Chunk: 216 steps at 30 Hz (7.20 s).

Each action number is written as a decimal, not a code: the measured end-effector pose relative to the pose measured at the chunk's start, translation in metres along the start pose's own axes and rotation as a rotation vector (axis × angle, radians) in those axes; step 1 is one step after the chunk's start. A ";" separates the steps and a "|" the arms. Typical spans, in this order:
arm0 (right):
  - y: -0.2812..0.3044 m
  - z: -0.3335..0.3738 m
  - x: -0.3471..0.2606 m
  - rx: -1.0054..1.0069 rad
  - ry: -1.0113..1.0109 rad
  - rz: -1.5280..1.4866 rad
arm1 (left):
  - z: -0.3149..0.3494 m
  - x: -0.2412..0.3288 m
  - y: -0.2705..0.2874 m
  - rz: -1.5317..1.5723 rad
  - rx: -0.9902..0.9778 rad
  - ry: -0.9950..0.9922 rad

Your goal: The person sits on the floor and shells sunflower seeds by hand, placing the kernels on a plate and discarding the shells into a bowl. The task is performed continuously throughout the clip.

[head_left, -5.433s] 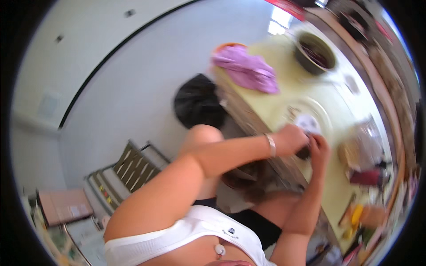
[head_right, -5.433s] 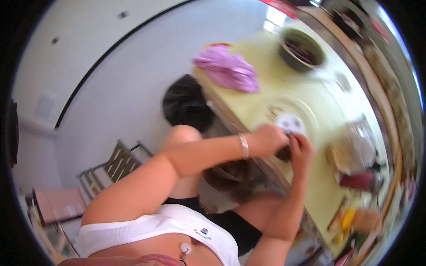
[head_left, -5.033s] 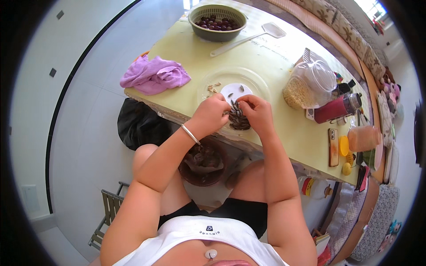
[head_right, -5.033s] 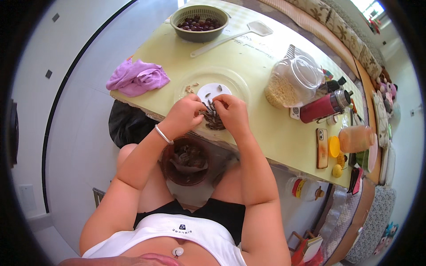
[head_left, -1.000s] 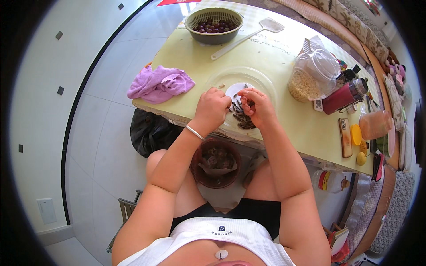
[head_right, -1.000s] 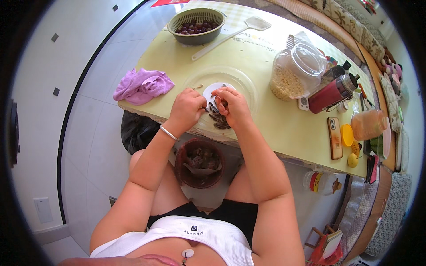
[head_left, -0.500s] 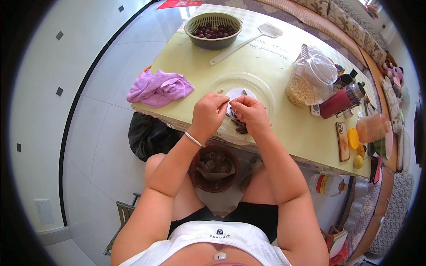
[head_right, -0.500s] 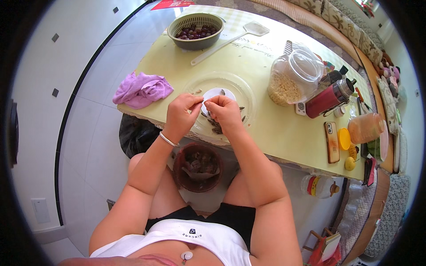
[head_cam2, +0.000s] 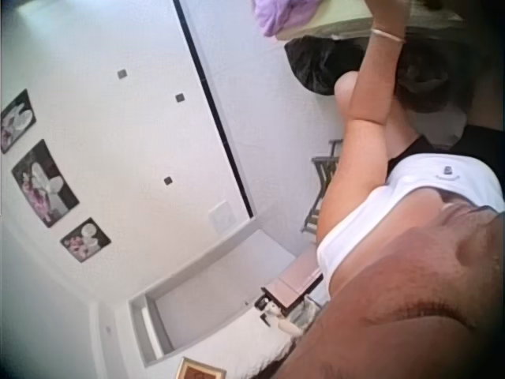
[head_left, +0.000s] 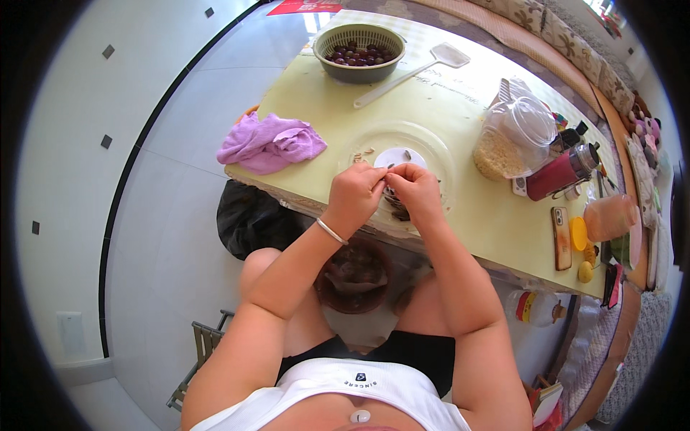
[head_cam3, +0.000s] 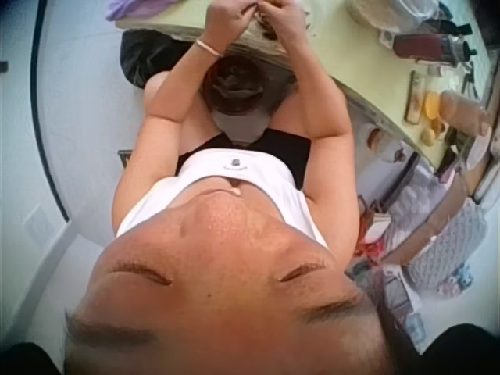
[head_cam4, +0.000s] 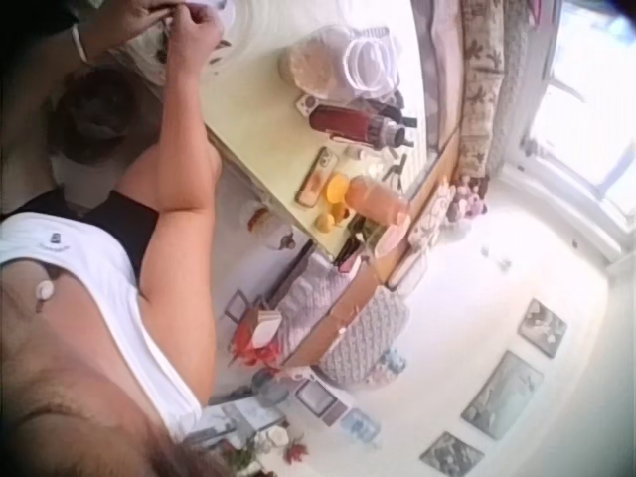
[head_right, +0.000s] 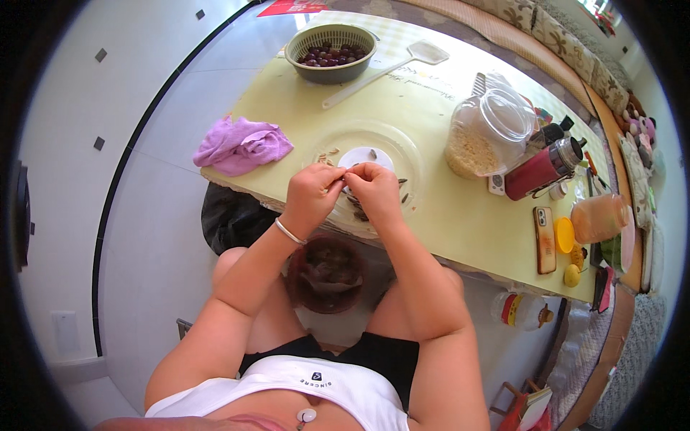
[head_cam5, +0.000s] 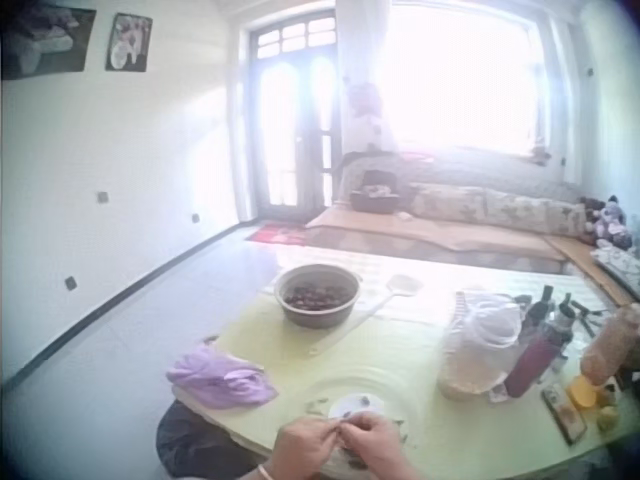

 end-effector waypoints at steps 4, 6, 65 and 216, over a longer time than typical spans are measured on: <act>0.002 -0.002 0.005 0.027 0.097 0.031 | 0.001 0.001 -0.004 -0.013 -0.005 -0.016; -0.001 -0.002 0.005 0.015 0.093 0.012 | 0.001 0.000 -0.002 -0.028 0.001 -0.029; -0.005 0.000 0.001 -0.239 -0.328 -0.652 | -0.010 0.010 0.016 0.395 0.068 0.193; -0.001 0.002 0.000 -0.252 -0.240 -0.473 | -0.007 -0.004 0.009 0.353 0.092 0.263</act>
Point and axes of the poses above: each hand's wrist, its own z-axis away from the middle knuckle, its own y-axis out of the back of the hand, x = y × z, the point moved 4 cm from there along -z, towards the middle knuckle, and after that the axes turned 3 degrees about y, right-handed, at the moved point
